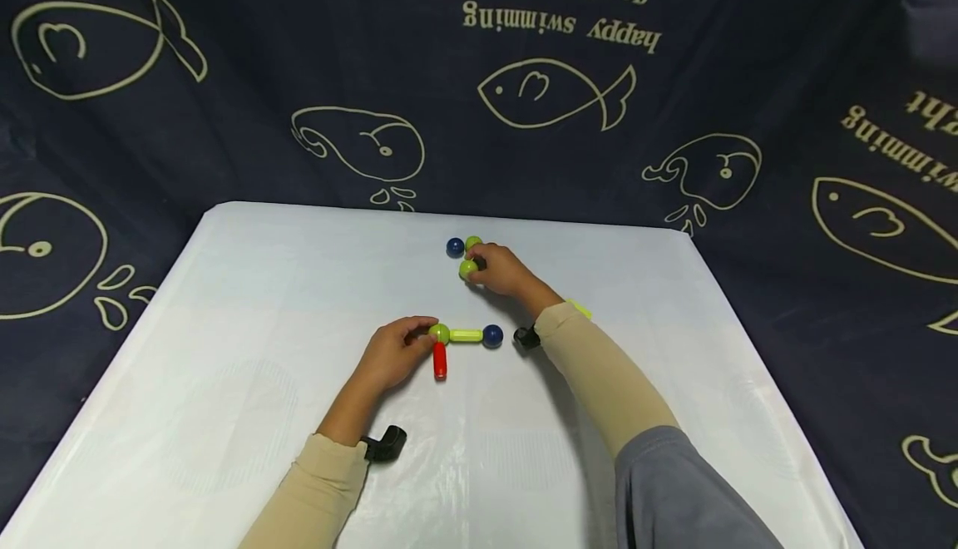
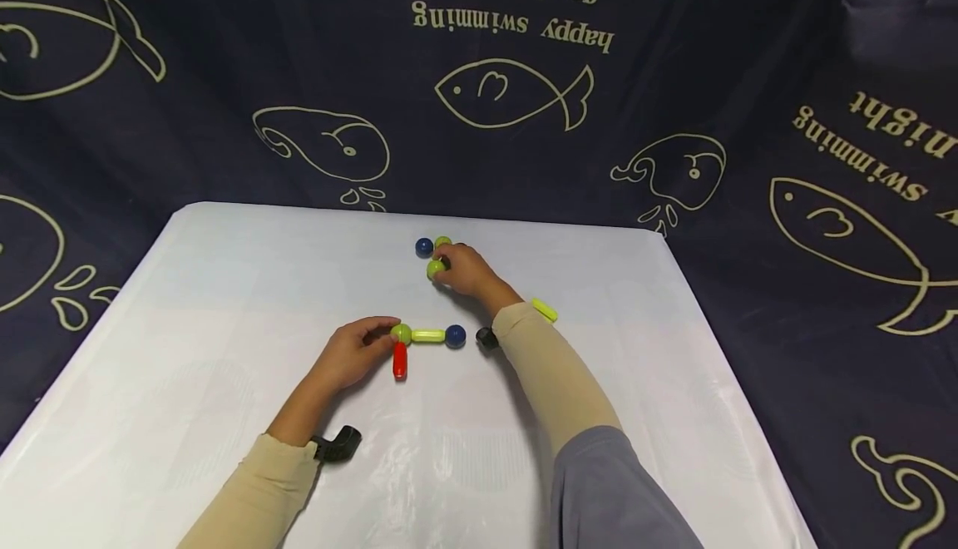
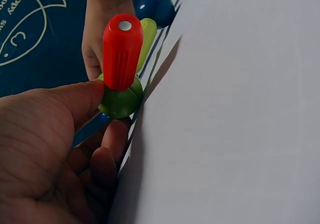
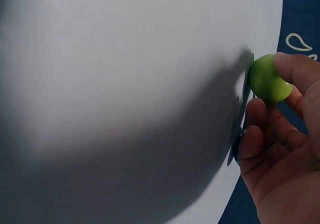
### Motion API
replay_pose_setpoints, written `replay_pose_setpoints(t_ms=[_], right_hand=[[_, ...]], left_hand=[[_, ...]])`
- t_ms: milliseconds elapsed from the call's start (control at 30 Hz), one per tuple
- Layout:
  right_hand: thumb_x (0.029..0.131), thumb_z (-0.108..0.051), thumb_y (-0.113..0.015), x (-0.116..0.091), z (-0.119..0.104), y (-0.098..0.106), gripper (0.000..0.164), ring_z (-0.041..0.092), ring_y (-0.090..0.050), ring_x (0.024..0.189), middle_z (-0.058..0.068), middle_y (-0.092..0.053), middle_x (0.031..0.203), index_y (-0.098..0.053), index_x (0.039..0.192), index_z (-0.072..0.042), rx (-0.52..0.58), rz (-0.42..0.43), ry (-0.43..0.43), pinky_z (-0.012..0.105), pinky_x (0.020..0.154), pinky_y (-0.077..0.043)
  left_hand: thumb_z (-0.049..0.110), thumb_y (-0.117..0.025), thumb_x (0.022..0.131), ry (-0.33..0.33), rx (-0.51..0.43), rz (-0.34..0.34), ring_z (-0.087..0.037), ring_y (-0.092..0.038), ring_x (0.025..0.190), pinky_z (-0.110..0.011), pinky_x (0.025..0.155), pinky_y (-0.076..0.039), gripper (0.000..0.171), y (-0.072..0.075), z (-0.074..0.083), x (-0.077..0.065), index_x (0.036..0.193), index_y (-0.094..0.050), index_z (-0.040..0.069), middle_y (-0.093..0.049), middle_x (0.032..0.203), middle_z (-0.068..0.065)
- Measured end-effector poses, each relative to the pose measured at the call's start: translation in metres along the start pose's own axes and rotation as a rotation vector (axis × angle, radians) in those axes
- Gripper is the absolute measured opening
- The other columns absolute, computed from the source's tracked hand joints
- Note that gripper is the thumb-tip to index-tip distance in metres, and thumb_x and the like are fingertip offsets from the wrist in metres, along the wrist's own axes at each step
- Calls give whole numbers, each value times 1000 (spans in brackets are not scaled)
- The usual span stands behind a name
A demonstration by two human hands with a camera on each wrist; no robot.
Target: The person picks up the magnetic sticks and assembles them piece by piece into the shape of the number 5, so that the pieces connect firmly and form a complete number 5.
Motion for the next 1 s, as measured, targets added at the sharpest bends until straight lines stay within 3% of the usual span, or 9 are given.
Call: replay_pose_setpoints(t_ms=[300,567,700,1000], right_hand=[[93,-18,-68,-9,2,-4,33,21,-55,114,7,-62,127,-63,125,-13,97,-26,-41,38,95,-45],[90,-5,-64,-23,2,4,40,21,-64,93,14,-56,133,-58,130,-8,367,-17,-72,31,74,-52],[89,1,-63,-34,-3,9,40,23,-66,93,16,-54,130,-57,128,-5,508,6,-50,35,79,-54],[96,-4,-59,-61,-7,9,28,27,-69,92,16,-59,117,-56,123,0,713,53,5,36,80,-56]], left_hand=[[26,-68,95,9,-11,3,-17,-57,82,-37,76,-47,29,-1,-2,0,122,-71,16,-69,106,-2],[27,-67,96,8,8,-3,-17,-58,85,-38,78,-47,29,-1,-2,2,124,-70,17,-69,109,-2],[27,-67,96,7,12,4,-18,-57,83,-38,77,-47,29,0,-1,2,123,-70,17,-69,105,-2],[25,-70,94,9,13,21,-16,-57,82,-37,76,-47,29,-1,-1,0,121,-71,16,-70,106,-3]])
Point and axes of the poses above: each hand's wrist, its own x-axis towards the middle knuckle, its own y-axis out of the back of the hand, z = x × y, the point moved 9 cm from there along x, towards the middle knuckle
